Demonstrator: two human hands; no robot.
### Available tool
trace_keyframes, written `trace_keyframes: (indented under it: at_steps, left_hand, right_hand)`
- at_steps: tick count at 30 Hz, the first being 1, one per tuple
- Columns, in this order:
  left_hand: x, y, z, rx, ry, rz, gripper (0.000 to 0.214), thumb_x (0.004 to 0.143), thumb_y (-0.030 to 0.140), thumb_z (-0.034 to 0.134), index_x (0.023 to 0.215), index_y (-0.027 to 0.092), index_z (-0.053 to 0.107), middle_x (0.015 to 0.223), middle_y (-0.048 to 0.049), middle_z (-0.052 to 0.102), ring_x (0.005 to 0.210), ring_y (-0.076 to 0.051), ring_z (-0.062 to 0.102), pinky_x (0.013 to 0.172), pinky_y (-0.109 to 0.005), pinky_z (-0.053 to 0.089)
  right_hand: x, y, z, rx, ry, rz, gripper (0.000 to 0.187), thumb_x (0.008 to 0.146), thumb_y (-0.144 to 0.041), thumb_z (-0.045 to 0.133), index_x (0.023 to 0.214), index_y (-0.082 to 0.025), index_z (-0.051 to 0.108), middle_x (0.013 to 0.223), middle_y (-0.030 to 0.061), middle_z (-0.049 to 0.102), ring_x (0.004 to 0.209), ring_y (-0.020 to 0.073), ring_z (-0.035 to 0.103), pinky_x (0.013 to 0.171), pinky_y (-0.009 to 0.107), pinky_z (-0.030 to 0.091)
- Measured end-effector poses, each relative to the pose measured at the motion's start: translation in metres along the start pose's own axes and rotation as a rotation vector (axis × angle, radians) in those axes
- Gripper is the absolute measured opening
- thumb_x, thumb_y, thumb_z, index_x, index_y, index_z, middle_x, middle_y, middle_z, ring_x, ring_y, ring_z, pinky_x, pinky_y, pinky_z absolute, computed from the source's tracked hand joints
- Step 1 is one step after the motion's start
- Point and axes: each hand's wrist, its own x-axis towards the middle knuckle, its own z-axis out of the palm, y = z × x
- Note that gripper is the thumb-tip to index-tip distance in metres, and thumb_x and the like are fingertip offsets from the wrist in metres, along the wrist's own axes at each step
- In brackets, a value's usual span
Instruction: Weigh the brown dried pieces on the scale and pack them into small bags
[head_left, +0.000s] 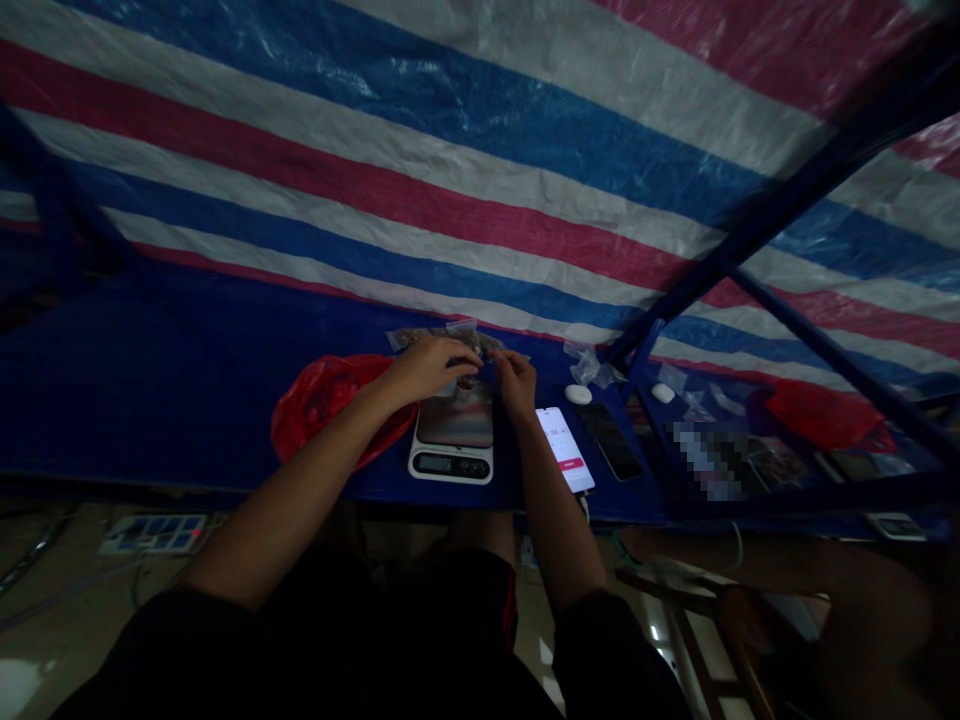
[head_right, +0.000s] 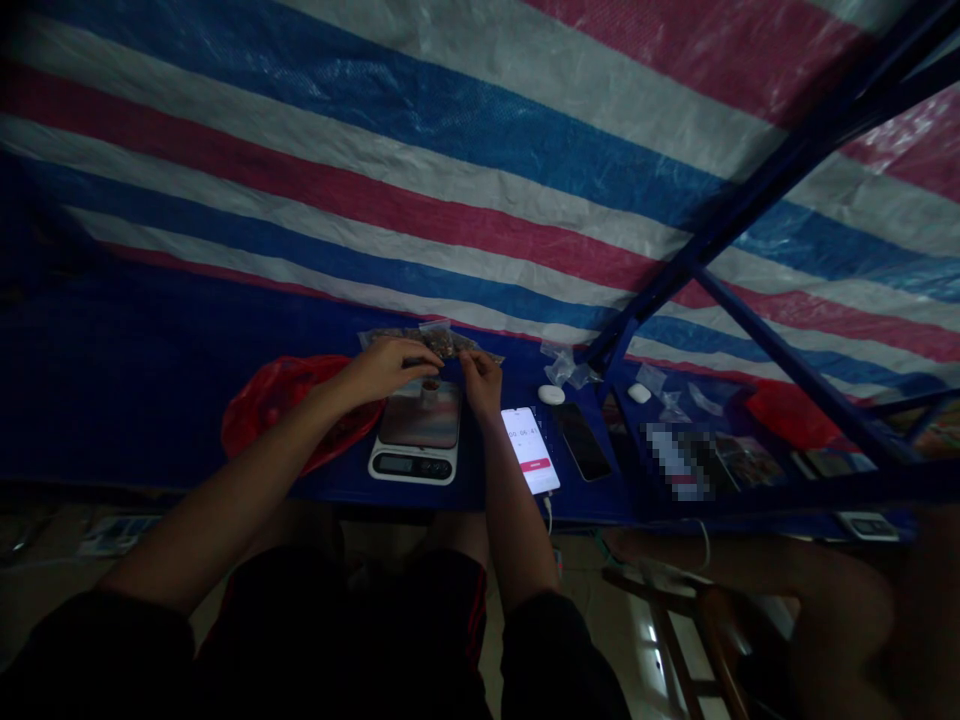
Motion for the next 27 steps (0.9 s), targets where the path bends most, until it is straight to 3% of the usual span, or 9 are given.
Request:
trace_keyframes:
  at_steps: [3, 7, 13, 16, 18, 21, 24, 27]
  left_hand:
    - [-0.011, -0.002, -0.013, 0.051, 0.038, -0.042, 0.025, 0.102, 0.026, 0.063, 0.117, 0.021, 0.082, 0.122, -0.0069, 0.083, 0.116, -0.024, 0.074, 0.106, -0.037, 0.053]
    - [-0.039, -0.01, -0.021, 0.156, -0.092, -0.14, 0.026, 0.101, 0.024, 0.061, 0.116, 0.02, 0.082, 0.121, -0.0075, 0.082, 0.113, -0.023, 0.075, 0.103, -0.034, 0.054]
    - [-0.075, -0.031, -0.015, 0.28, -0.17, -0.243, 0.032, 0.103, 0.032, 0.056, 0.123, 0.021, 0.079, 0.128, -0.0094, 0.08, 0.119, -0.027, 0.074, 0.106, -0.037, 0.054]
    - [-0.083, -0.032, -0.015, 0.277, -0.164, -0.268, 0.036, 0.105, 0.031, 0.05, 0.124, 0.019, 0.078, 0.13, -0.0103, 0.079, 0.12, -0.027, 0.073, 0.108, -0.038, 0.053]
    - [-0.091, -0.025, -0.016, 0.255, -0.125, -0.237, 0.038, 0.107, 0.028, 0.045, 0.123, 0.019, 0.078, 0.131, -0.0101, 0.078, 0.123, -0.026, 0.071, 0.111, -0.039, 0.052]
    - [-0.11, -0.01, -0.02, 0.208, 0.029, -0.188, 0.04, 0.108, 0.029, 0.042, 0.122, 0.018, 0.078, 0.129, -0.0093, 0.079, 0.124, -0.026, 0.07, 0.113, -0.04, 0.051]
    - [-0.136, -0.002, -0.024, 0.147, 0.191, -0.247, 0.039, 0.109, 0.03, 0.041, 0.119, 0.021, 0.079, 0.124, -0.007, 0.08, 0.119, -0.023, 0.072, 0.11, -0.036, 0.054]
    - [-0.156, -0.009, -0.024, 0.182, 0.118, -0.389, 0.034, 0.105, 0.027, 0.048, 0.115, 0.021, 0.079, 0.124, -0.0079, 0.081, 0.118, -0.025, 0.074, 0.108, -0.037, 0.056]
  right_hand:
    - [0.0, 0.004, 0.003, 0.017, 0.183, -0.066, 0.062, 0.092, -0.073, 0.053, 0.114, -0.021, 0.077, 0.083, 0.0059, 0.071, 0.086, 0.0251, 0.067, 0.075, 0.035, 0.053]
    - [0.001, 0.01, 0.006, 0.002, 0.202, -0.095, 0.055, 0.095, -0.068, 0.052, 0.106, -0.02, 0.078, 0.085, 0.0067, 0.074, 0.092, 0.026, 0.069, 0.08, 0.035, 0.055]
    - [-0.002, 0.011, 0.005, 0.003, 0.015, -0.123, 0.037, 0.09, -0.055, 0.066, 0.101, -0.023, 0.081, 0.11, 0.0074, 0.081, 0.106, 0.0275, 0.072, 0.1, 0.039, 0.054]
    - [-0.004, 0.01, 0.005, -0.045, -0.116, -0.148, 0.034, 0.092, -0.052, 0.062, 0.101, -0.027, 0.083, 0.117, 0.0066, 0.082, 0.118, 0.028, 0.07, 0.112, 0.042, 0.048]
    - [-0.005, 0.011, 0.004, -0.03, -0.178, -0.147, 0.039, 0.095, -0.053, 0.055, 0.102, -0.028, 0.084, 0.12, 0.0063, 0.082, 0.122, 0.0278, 0.069, 0.115, 0.042, 0.045]
    - [-0.006, 0.013, 0.004, 0.011, -0.225, -0.114, 0.052, 0.098, -0.06, 0.047, 0.106, -0.026, 0.085, 0.122, 0.0065, 0.081, 0.122, 0.0278, 0.068, 0.115, 0.041, 0.046]
    - [-0.008, 0.013, 0.005, 0.05, -0.284, -0.047, 0.066, 0.101, -0.071, 0.039, 0.107, -0.024, 0.085, 0.117, 0.0066, 0.083, 0.117, 0.028, 0.071, 0.111, 0.04, 0.049]
    - [-0.009, 0.011, 0.006, 0.04, -0.299, -0.037, 0.077, 0.102, -0.079, 0.032, 0.103, -0.024, 0.085, 0.111, 0.0065, 0.084, 0.111, 0.0282, 0.073, 0.108, 0.041, 0.05]
